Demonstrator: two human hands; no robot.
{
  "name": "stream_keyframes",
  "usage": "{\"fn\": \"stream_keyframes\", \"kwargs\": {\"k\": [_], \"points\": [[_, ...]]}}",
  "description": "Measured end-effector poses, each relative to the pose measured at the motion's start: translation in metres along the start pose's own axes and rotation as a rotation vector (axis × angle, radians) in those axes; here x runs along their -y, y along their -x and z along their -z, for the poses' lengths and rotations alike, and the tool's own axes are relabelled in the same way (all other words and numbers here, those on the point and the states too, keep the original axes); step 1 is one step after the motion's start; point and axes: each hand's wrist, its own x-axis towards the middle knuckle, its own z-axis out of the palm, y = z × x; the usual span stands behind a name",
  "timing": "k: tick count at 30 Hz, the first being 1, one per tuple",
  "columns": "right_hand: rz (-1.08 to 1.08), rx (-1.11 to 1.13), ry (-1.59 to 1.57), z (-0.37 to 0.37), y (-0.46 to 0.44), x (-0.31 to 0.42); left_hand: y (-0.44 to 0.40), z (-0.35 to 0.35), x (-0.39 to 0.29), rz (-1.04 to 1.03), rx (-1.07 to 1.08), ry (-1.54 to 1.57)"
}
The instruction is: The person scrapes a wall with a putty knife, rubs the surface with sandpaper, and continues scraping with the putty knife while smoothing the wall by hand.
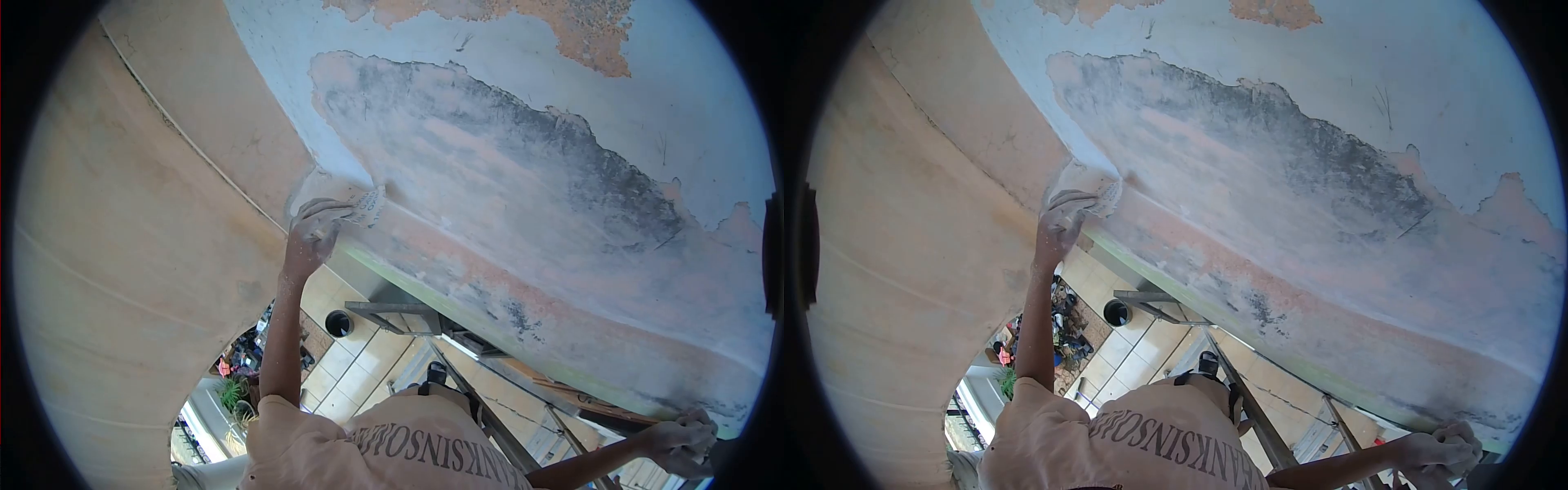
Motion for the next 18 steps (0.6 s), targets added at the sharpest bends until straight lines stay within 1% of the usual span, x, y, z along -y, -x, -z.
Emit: {"fn": "stream_keyframes", "kwargs": {"k": [1,4,7,10,11,13,14,16,18], "points": [[-0.018,0.021,0.042,0.003,0.000,-0.001,0.000,0.002,0.001,0.048,-0.065,0.063],[-0.022,-0.008,0.046,-0.003,0.002,0.001,-0.004,0.007,0.002,-0.106,-0.095,-0.041],[0.027,-0.037,-0.028,-0.011,0.000,0.008,-0.005,0.015,-0.005,0.106,-0.178,0.173],[0.086,0.010,-0.075,-0.002,0.000,-0.004,0.003,0.007,0.016,0.368,-0.219,0.695],[0.072,-0.020,-0.034,-0.003,0.006,-0.006,0.003,0.006,0.018,0.404,-0.247,0.834],[0.050,-0.004,0.009,-0.002,0.006,-0.003,0.003,-0.001,0.011,0.475,-0.302,1.120],[0.039,0.044,0.011,0.002,0.003,0.000,0.004,-0.004,0.014,0.453,-0.295,1.155],[0.031,0.071,0.023,0.005,0.002,0.003,0.009,-0.006,0.015,0.423,-0.282,1.224],[0.037,0.029,0.036,0.001,0.001,0.006,0.008,-0.006,0.006,0.435,-0.281,1.232]]}}
